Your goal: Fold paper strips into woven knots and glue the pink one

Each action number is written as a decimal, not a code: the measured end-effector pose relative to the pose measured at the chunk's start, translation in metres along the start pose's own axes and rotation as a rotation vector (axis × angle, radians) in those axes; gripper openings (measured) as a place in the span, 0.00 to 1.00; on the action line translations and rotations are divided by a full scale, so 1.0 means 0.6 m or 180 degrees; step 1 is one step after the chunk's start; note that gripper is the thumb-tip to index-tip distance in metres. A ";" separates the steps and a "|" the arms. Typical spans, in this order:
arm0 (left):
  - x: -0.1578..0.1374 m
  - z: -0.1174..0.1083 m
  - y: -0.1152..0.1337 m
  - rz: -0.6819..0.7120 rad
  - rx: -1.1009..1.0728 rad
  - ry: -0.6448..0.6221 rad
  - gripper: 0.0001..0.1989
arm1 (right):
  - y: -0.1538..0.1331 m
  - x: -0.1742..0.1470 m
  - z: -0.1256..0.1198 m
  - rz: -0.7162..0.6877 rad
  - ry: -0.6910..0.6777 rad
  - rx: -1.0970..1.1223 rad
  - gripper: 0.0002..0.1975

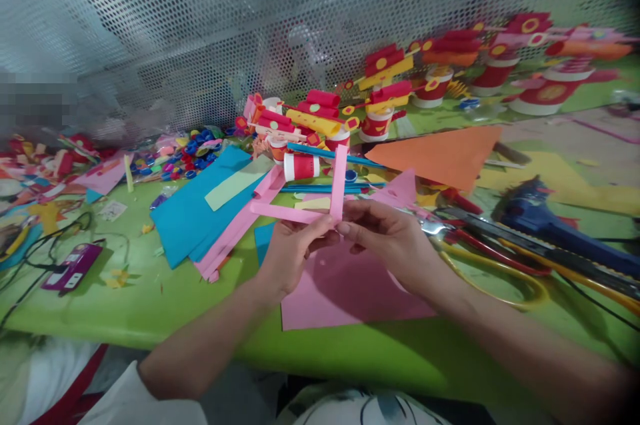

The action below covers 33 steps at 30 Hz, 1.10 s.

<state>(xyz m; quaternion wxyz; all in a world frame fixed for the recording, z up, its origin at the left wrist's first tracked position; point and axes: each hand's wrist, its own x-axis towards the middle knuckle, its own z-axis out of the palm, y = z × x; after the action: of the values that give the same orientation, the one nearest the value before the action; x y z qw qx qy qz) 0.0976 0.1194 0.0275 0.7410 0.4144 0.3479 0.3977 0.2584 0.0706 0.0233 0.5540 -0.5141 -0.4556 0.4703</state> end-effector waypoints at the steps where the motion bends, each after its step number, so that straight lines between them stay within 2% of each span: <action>1: 0.000 0.000 0.000 0.0026 0.0026 -0.0002 0.11 | 0.000 0.001 0.001 -0.0018 -0.0047 0.0029 0.17; 12: 0.003 -0.005 0.002 -0.0304 -0.0121 -0.0067 0.10 | 0.002 0.001 0.002 -0.0333 -0.0036 0.0180 0.11; 23: 0.004 -0.009 0.003 -0.0633 -0.0295 -0.0061 0.11 | -0.001 -0.002 -0.004 -0.0685 -0.0134 -0.0535 0.10; 27: 0.007 -0.009 0.003 -0.0676 -0.0400 -0.0037 0.12 | -0.009 -0.002 -0.011 -0.1224 -0.0121 -0.1274 0.08; 30: 0.008 -0.009 0.004 -0.0715 -0.0270 0.0021 0.12 | -0.011 -0.001 -0.018 -0.1832 -0.0110 -0.1826 0.10; 33: 0.008 -0.011 0.005 -0.0708 -0.0184 0.0001 0.12 | -0.007 -0.001 -0.026 -0.2220 -0.0192 -0.2282 0.13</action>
<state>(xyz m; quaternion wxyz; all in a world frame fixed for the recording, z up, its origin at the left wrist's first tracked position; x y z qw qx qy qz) 0.0933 0.1271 0.0264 0.7921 0.3516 0.3803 0.3229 0.2742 0.0675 0.0268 0.4533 -0.4754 -0.7491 0.0856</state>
